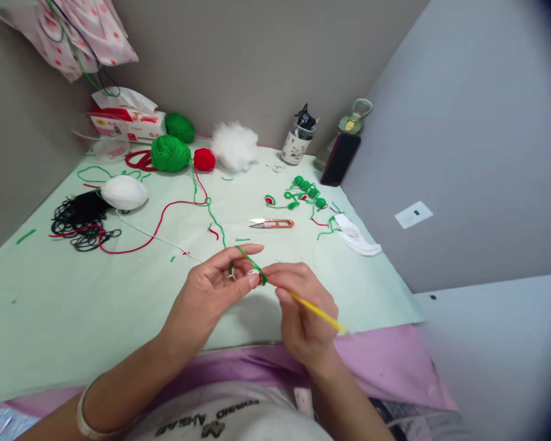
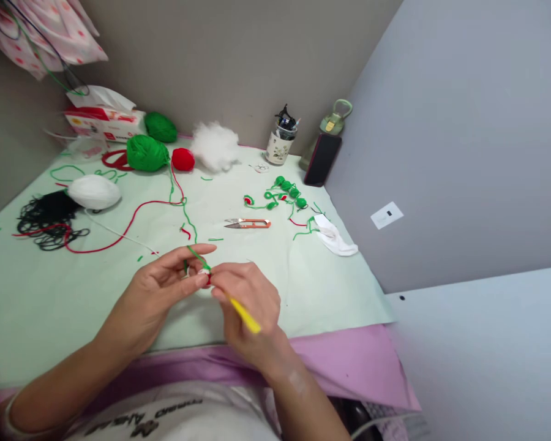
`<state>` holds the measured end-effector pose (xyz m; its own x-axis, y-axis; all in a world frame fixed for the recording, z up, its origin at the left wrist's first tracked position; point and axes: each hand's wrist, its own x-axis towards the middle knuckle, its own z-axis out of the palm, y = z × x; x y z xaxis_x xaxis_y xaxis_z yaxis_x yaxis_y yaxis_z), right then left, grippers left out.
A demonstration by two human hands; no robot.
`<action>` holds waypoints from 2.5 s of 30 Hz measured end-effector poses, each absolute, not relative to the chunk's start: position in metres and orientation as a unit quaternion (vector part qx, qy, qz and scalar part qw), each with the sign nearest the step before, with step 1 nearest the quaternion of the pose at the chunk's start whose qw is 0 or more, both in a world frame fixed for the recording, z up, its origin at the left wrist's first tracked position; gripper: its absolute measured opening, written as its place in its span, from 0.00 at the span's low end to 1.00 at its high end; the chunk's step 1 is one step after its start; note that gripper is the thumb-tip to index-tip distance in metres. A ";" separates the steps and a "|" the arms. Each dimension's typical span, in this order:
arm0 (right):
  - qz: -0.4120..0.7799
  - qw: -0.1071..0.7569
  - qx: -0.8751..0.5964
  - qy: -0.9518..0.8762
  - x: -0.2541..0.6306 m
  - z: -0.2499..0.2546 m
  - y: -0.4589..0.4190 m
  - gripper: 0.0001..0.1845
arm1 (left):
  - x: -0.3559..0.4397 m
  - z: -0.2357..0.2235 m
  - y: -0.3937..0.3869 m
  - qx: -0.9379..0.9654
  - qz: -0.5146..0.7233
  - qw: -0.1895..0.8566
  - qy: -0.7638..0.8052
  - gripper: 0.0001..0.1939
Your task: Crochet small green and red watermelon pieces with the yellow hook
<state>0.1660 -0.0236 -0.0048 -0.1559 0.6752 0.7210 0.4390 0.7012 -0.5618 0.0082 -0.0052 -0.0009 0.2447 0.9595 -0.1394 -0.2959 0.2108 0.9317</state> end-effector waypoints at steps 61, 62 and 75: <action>0.497 0.624 -0.371 -0.475 0.165 -0.012 -0.008 0.10 | 0.009 0.000 -0.003 0.352 0.418 0.756 0.360 0.20; 0.464 0.623 -0.378 -0.503 0.163 -0.013 -0.009 0.09 | 0.011 0.000 -0.004 0.366 0.425 0.740 0.372 0.19; 0.454 0.631 -0.379 -0.501 0.162 -0.013 -0.010 0.12 | 0.004 0.001 -0.005 0.384 0.441 0.704 0.403 0.15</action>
